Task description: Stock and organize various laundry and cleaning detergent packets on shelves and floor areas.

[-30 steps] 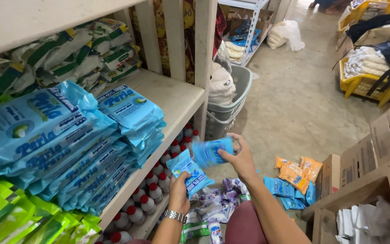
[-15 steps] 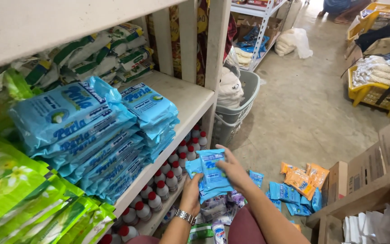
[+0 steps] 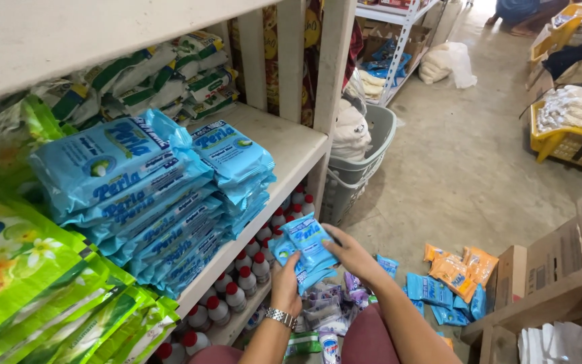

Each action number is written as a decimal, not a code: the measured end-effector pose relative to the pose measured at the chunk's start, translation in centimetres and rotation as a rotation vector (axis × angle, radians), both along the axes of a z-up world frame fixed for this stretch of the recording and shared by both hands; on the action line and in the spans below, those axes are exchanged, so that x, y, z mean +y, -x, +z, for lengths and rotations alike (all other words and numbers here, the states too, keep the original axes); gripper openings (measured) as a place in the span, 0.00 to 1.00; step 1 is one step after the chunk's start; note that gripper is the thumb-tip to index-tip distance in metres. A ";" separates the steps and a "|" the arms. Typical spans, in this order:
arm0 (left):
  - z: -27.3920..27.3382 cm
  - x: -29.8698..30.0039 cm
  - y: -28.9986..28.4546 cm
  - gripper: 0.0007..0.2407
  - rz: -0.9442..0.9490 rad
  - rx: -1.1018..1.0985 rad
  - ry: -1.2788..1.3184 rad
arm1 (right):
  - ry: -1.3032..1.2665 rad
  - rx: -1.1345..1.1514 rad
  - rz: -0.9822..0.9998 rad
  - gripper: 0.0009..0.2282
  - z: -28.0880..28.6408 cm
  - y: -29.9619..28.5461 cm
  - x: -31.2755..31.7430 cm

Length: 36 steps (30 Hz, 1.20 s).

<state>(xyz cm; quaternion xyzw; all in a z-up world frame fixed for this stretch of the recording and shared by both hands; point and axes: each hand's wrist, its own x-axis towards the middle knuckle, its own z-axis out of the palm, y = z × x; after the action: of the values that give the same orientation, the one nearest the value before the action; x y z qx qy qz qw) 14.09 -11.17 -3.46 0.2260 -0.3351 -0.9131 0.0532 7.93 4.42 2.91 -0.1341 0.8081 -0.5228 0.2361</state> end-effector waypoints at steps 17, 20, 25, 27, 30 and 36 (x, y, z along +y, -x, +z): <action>-2.1 1.2 2.1 0.11 -0.089 0.049 -0.111 | 0.713 0.408 0.095 0.20 21.4 -0.1 -7.4; -2.2 1.2 2.1 0.09 -0.104 0.043 -0.120 | 0.611 0.459 0.249 0.20 23.1 1.1 -11.4; -4.4 1.1 2.8 0.07 -0.053 0.080 -0.182 | 0.303 0.659 0.220 0.19 23.9 1.3 -14.4; -4.7 1.0 2.8 0.06 -0.043 0.084 -0.205 | 0.204 0.858 0.225 0.19 23.7 1.6 -15.0; -3.7 1.0 2.4 0.06 -0.065 0.038 -0.214 | 0.138 0.826 0.187 0.19 23.8 1.5 -15.3; -1.7 0.9 2.1 0.09 -0.057 0.070 -0.288 | 0.037 0.815 0.154 0.21 22.8 0.6 -13.1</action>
<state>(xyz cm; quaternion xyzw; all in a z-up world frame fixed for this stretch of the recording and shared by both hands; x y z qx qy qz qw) 11.94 -10.27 -5.13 0.1896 -0.2047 -0.9603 0.0058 7.29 -8.69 25.72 -0.3946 0.8133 -0.4222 -0.0671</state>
